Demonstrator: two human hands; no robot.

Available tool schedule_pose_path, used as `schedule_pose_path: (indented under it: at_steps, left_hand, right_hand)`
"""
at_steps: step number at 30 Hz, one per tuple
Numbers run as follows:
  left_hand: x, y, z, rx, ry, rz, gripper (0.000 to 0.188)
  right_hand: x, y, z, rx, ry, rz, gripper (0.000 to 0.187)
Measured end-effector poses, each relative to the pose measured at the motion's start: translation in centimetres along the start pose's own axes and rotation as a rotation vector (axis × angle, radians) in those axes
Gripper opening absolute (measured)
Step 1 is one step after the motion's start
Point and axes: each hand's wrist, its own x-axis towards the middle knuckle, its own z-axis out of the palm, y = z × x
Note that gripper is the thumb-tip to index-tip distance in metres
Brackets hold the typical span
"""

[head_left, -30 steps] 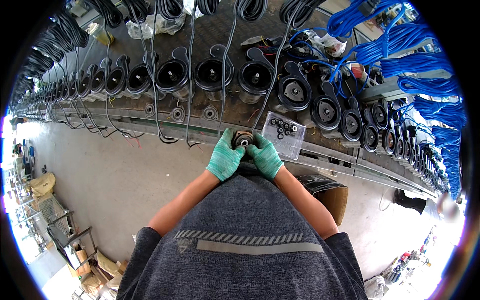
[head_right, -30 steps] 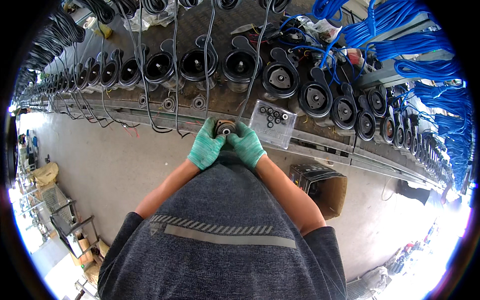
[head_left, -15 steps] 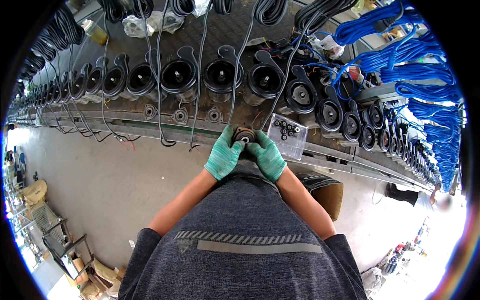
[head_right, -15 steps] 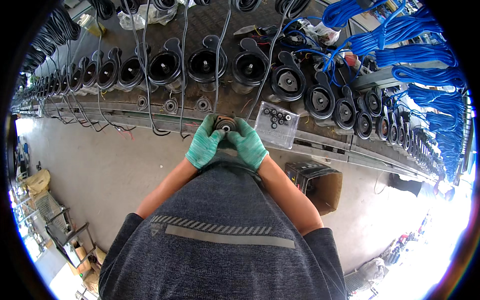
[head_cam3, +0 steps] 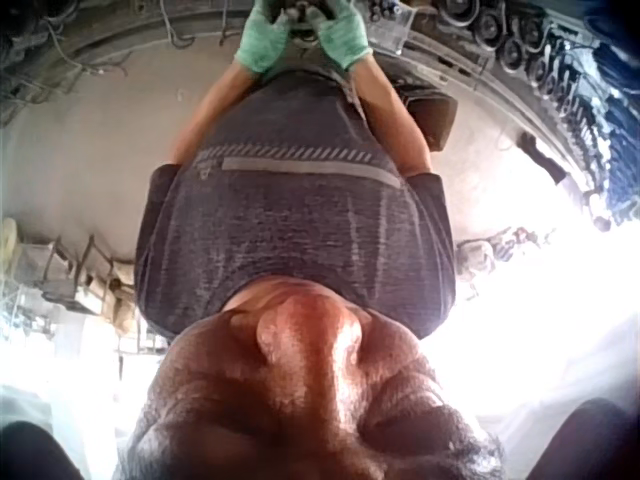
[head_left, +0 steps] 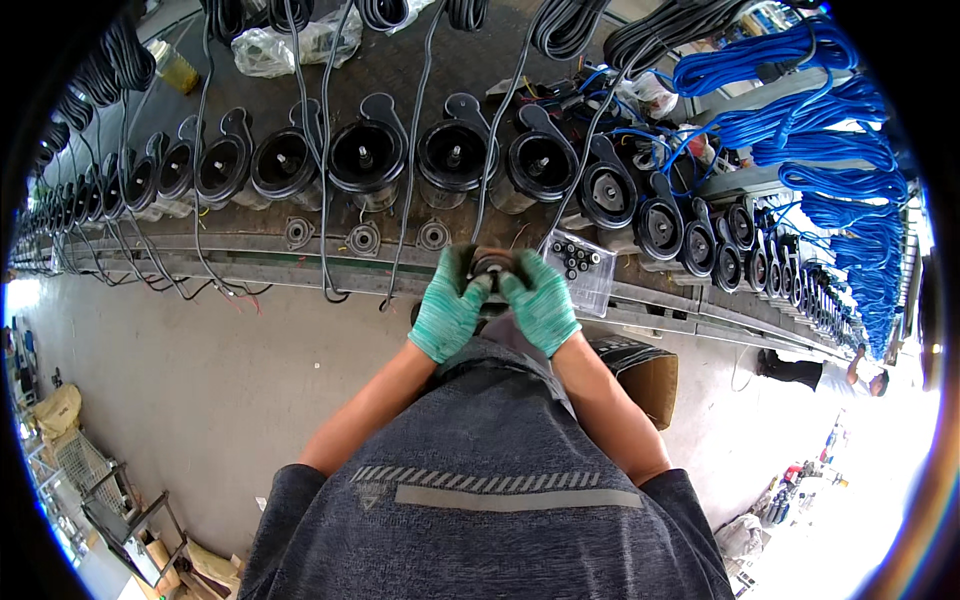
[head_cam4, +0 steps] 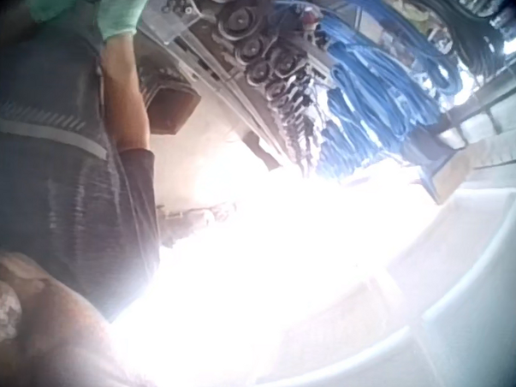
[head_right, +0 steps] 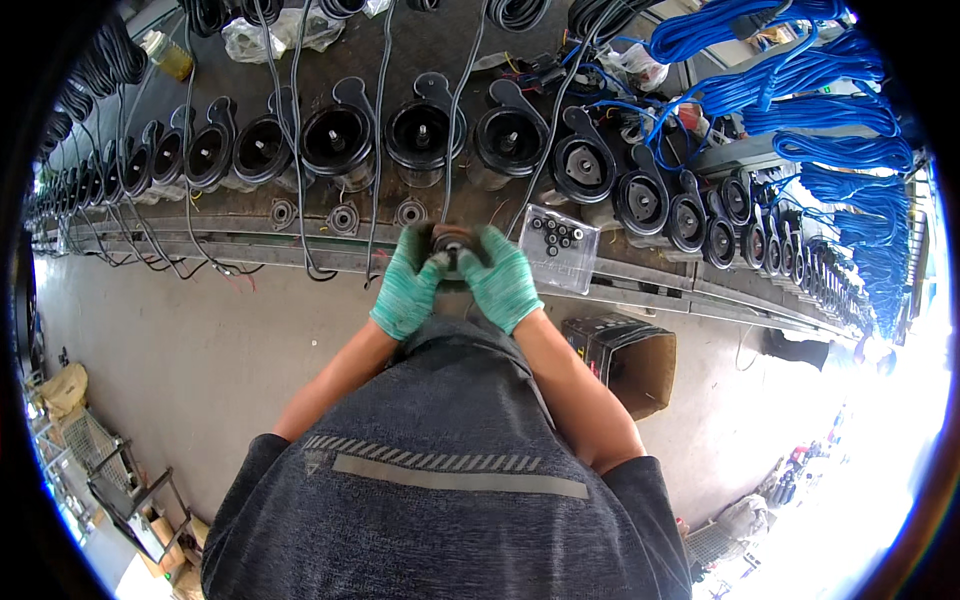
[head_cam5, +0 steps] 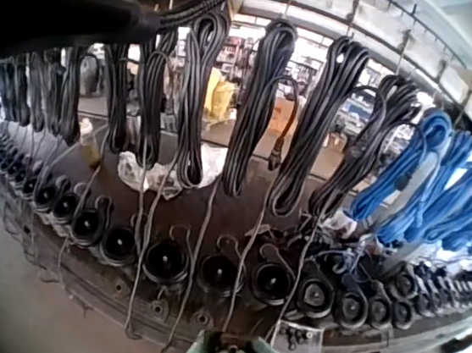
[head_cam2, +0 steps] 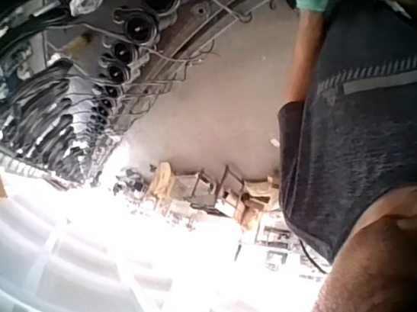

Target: The person applies a white substance from a small container onto the center of several black circular objects arranged on a long workbench using a brush. The person moves along the bench, treating each unit sequentially.

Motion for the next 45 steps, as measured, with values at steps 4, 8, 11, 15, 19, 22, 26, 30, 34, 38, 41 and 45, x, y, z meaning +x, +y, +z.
schedule_pose_path:
  at_steps: [4,8,11,15,19,22,26,30,34,38,41,45]
  left_hand:
    - [1.4,-0.1,-3.1,-0.006,0.252,-0.007,0.044]
    - [3.9,-4.7,-8.9,0.544,0.340,-0.079,0.050]
    - [5.4,-4.4,-9.2,1.193,0.282,0.050,0.063]
    - [6.9,-3.3,-8.4,1.434,0.239,-0.193,0.072]
    - [8.8,-2.6,-5.7,1.624,0.131,-0.322,0.077]
    - [9.6,-2.1,-4.0,1.763,0.119,-0.378,0.075]
    - [11.0,-2.2,-2.9,1.788,0.165,-0.487,0.067]
    - [11.9,-6.9,-5.1,1.565,0.250,-0.425,0.061]
    - [11.4,-5.9,-5.0,1.542,0.267,-0.402,0.061]
    - [9.9,-4.7,-5.5,1.075,0.429,-0.381,0.049]
    - [7.4,-6.9,-8.5,0.422,0.609,-0.266,0.028]
    - [3.9,-2.9,-4.1,-0.131,0.507,-0.314,0.018]
  right_hand:
    - [5.3,-3.3,-3.4,0.004,0.374,-0.373,0.030]
    - [10.9,-2.9,-7.7,-0.580,0.519,-0.419,0.028]
    - [13.2,-1.2,-8.0,-0.903,0.544,-0.586,0.029]
    - [13.0,-1.3,-7.4,-1.005,0.428,-0.651,0.030]
    - [12.1,-0.9,-8.5,-1.111,0.360,-0.846,0.031]
    - [9.0,-0.6,-10.2,-0.709,0.261,-0.750,0.029]
    - [2.9,2.4,-15.9,-0.366,0.342,-0.375,0.025]
    - [0.5,13.8,-18.3,-0.609,0.279,-0.053,0.022]
    - [1.0,16.4,-14.6,-0.789,0.214,0.027,0.030]
    - [3.6,15.9,-13.2,-0.881,0.184,0.132,0.033]
    - [4.2,16.0,-13.5,-0.964,0.099,0.168,0.033]
    - [3.7,16.1,-13.7,-0.963,0.102,0.132,0.030]
